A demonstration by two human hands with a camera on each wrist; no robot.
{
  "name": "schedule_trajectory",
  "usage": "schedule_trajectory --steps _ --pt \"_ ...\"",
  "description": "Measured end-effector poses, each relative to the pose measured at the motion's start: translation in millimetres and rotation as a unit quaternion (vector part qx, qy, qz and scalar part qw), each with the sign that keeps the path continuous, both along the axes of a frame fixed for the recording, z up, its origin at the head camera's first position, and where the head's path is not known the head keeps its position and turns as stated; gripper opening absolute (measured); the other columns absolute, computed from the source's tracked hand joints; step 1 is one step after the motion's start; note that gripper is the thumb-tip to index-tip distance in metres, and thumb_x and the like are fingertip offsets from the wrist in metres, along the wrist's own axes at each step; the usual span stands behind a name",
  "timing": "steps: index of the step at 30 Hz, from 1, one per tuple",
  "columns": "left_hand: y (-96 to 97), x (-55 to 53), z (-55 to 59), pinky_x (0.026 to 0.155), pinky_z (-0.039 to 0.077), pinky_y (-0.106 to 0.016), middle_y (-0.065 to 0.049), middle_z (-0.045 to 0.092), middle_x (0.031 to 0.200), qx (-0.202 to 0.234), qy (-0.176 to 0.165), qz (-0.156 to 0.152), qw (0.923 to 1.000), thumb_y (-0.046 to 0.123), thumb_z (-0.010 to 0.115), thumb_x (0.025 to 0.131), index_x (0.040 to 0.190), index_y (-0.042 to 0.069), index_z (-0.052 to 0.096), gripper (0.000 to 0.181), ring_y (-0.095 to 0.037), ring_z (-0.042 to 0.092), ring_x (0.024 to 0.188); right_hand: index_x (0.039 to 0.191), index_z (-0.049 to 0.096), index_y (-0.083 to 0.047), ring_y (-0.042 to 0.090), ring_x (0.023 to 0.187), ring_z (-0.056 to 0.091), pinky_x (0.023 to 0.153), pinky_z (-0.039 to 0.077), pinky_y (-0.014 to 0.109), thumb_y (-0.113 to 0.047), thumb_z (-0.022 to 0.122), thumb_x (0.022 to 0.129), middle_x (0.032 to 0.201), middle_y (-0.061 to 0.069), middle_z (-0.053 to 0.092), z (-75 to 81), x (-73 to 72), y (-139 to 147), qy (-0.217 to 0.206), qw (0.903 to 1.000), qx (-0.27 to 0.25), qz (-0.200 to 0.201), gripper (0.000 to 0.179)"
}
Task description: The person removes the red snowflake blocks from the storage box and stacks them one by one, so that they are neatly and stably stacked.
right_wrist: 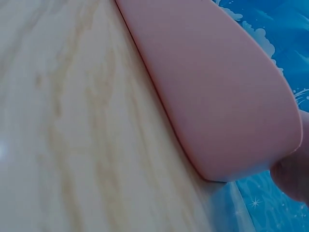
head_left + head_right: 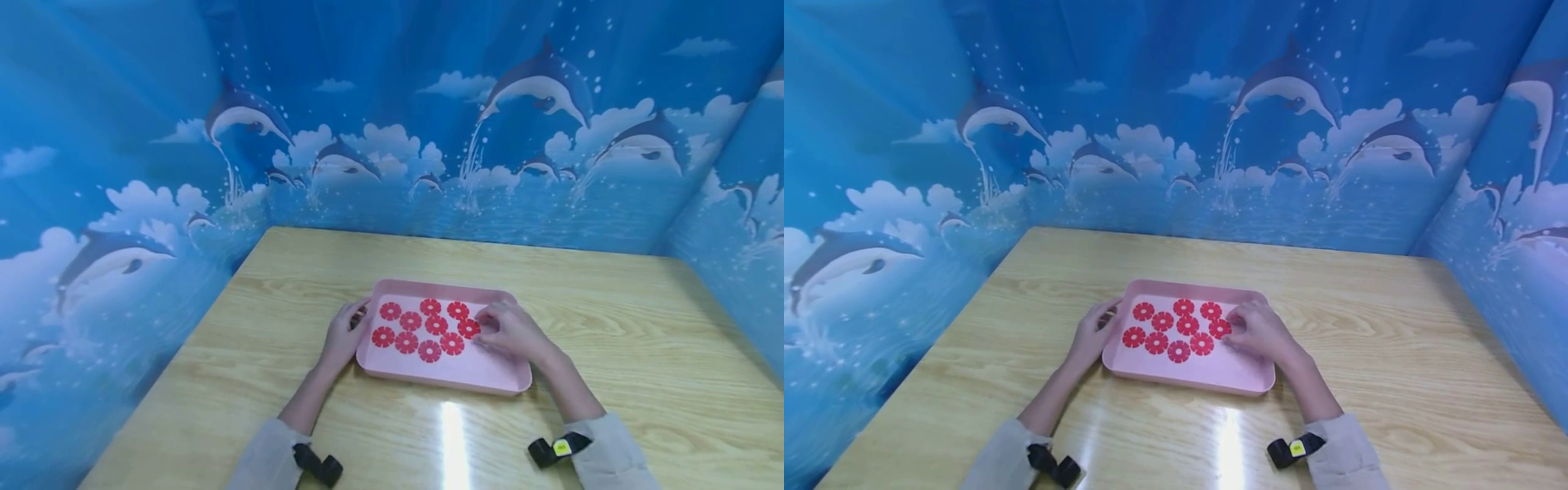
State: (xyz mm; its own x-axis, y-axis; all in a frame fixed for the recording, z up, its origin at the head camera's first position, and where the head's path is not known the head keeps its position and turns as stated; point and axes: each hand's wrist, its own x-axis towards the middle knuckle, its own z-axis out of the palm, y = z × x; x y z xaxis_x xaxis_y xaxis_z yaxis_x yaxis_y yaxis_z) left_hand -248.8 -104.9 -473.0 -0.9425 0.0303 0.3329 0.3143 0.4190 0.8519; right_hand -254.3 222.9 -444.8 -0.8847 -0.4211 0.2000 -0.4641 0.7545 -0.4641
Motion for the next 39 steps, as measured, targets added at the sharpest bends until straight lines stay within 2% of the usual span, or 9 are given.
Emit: schedule_trajectory --steps 6,15,23,32,39 --pt "-0.3 -1.0 0.3 0.077 0.050 -0.034 -0.013 0.057 0.100 0.000 0.006 -0.005 1.0000 0.005 0.060 0.088 0.121 -0.001 0.057 0.033 -0.024 0.057 0.085 0.093 0.068 -0.008 0.018 0.086 0.053 0.077 0.044 0.038 -0.029 0.080 0.069 0.091 0.001 0.061 1.0 0.4 -4 0.006 0.9997 0.019 -0.012 0.035" --pt "-1.4 -0.8 0.5 0.078 0.050 -0.035 -0.013 0.057 0.100 0.000 -0.002 -0.001 1.0000 0.005 0.060 0.088 0.121 0.000 0.057 0.034 -0.024 0.057 0.086 0.089 0.067 -0.009 0.017 0.083 0.051 0.073 0.043 0.036 -0.028 0.080 0.068 0.088 0.000 0.059 -1.5 0.7 -7 0.029 0.9989 0.036 -0.012 0.031" --pt "0.0 -0.3 0.5 0.078 0.050 -0.033 -0.012 0.057 0.100 0.002 -0.004 -0.001 1.0000 0.005 0.059 0.088 0.121 0.001 0.057 0.034 -0.024 0.057 0.085 0.090 0.065 -0.009 0.016 0.081 0.050 0.074 0.044 0.035 -0.025 0.079 0.068 0.089 0.000 0.057 -0.4 2.1 -4 0.018 0.9997 0.016 -0.008 0.030" --pt "2.2 0.8 0.4 0.079 0.050 -0.035 -0.012 0.057 0.101 0.007 -0.008 -0.006 0.9999 0.005 0.059 0.088 0.122 0.001 0.057 0.034 -0.024 0.057 0.086 0.096 0.062 -0.006 0.022 0.094 0.051 0.083 0.046 0.041 -0.021 0.078 0.070 0.100 0.006 0.054 4.1 6.2 2 -0.016 0.9996 -0.021 -0.004 0.034" --pt "0.7 1.6 1.0 0.079 0.050 -0.034 -0.012 0.057 0.102 0.004 -0.015 0.000 0.9999 0.007 0.059 0.089 0.122 0.001 0.057 0.034 -0.024 0.056 0.087 0.098 0.060 -0.005 0.025 0.095 0.049 0.079 0.047 0.041 -0.017 0.077 0.071 0.099 0.005 0.054 9.6 9.8 12 -0.022 0.9983 -0.050 -0.020 0.034"
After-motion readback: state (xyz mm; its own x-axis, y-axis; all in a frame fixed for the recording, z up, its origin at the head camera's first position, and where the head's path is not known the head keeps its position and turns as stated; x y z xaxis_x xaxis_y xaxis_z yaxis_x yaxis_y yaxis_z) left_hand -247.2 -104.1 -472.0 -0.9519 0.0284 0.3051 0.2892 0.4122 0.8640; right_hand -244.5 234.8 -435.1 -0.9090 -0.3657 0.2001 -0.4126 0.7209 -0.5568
